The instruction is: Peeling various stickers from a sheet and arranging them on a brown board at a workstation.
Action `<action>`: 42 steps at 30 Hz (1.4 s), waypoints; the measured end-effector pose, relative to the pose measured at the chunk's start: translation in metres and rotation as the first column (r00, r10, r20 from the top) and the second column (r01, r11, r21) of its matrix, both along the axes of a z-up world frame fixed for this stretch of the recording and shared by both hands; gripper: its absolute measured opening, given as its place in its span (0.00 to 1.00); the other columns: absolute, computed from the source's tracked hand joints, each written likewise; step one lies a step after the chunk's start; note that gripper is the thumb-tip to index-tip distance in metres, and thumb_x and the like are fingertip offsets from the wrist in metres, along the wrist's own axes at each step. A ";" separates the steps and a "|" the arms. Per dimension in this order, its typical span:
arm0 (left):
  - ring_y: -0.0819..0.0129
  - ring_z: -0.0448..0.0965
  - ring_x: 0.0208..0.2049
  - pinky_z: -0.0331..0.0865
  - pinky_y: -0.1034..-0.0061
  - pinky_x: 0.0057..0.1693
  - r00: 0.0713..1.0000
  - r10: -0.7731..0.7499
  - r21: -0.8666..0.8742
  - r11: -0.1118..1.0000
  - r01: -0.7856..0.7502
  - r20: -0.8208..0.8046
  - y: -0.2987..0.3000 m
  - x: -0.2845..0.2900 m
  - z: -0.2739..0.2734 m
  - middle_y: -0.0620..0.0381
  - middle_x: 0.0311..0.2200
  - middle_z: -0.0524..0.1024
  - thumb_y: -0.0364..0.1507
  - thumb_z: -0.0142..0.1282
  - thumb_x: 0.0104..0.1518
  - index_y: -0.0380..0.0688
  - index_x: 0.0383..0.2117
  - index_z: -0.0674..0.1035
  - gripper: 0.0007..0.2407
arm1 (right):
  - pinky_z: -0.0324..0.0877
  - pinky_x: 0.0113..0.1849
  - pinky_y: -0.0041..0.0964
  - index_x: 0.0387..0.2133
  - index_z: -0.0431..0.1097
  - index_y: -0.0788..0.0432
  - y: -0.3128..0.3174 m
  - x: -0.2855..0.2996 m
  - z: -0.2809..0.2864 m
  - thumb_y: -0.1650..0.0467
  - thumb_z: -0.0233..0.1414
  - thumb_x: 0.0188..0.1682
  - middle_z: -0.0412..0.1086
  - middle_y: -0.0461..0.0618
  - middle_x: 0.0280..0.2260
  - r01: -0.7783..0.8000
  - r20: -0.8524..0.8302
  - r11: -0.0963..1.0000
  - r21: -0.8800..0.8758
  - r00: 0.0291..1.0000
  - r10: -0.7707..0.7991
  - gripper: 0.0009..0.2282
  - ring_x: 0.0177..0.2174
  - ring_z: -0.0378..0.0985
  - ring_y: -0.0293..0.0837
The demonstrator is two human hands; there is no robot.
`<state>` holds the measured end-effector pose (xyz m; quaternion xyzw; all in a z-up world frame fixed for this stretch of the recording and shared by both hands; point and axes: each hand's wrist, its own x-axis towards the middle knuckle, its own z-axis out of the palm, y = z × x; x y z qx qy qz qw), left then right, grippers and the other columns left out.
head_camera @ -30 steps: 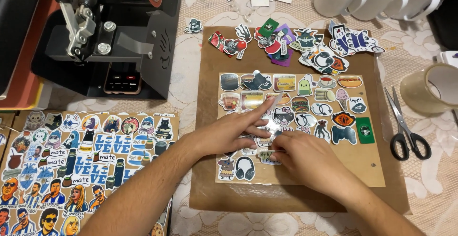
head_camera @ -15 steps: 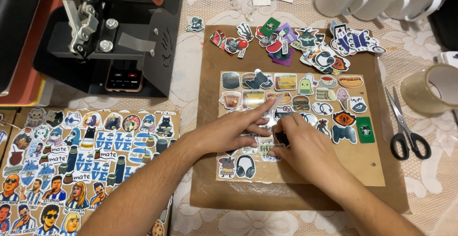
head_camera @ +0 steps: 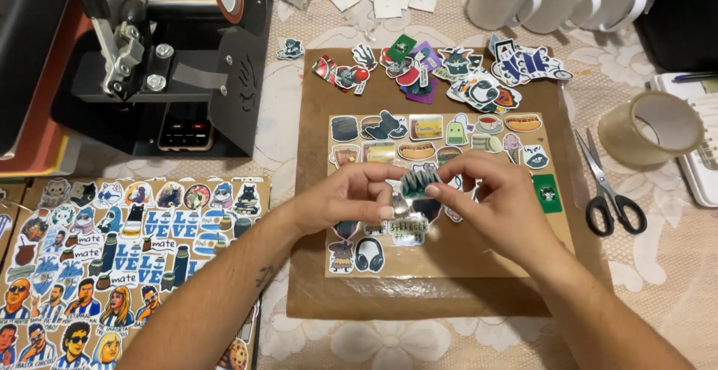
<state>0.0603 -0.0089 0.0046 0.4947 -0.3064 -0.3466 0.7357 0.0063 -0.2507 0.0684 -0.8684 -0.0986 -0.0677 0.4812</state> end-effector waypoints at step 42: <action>0.46 0.59 0.65 0.55 0.58 0.65 0.341 -0.473 0.581 0.608 -0.542 0.813 0.011 -0.139 -0.030 0.37 0.63 0.63 0.41 0.52 0.61 0.31 0.59 0.68 0.27 | 0.66 0.26 0.33 0.20 0.68 0.47 0.024 -0.073 -0.072 0.59 0.63 0.42 0.72 0.36 0.13 0.061 -0.390 0.955 -0.289 0.904 -0.175 0.12 0.17 0.72 0.35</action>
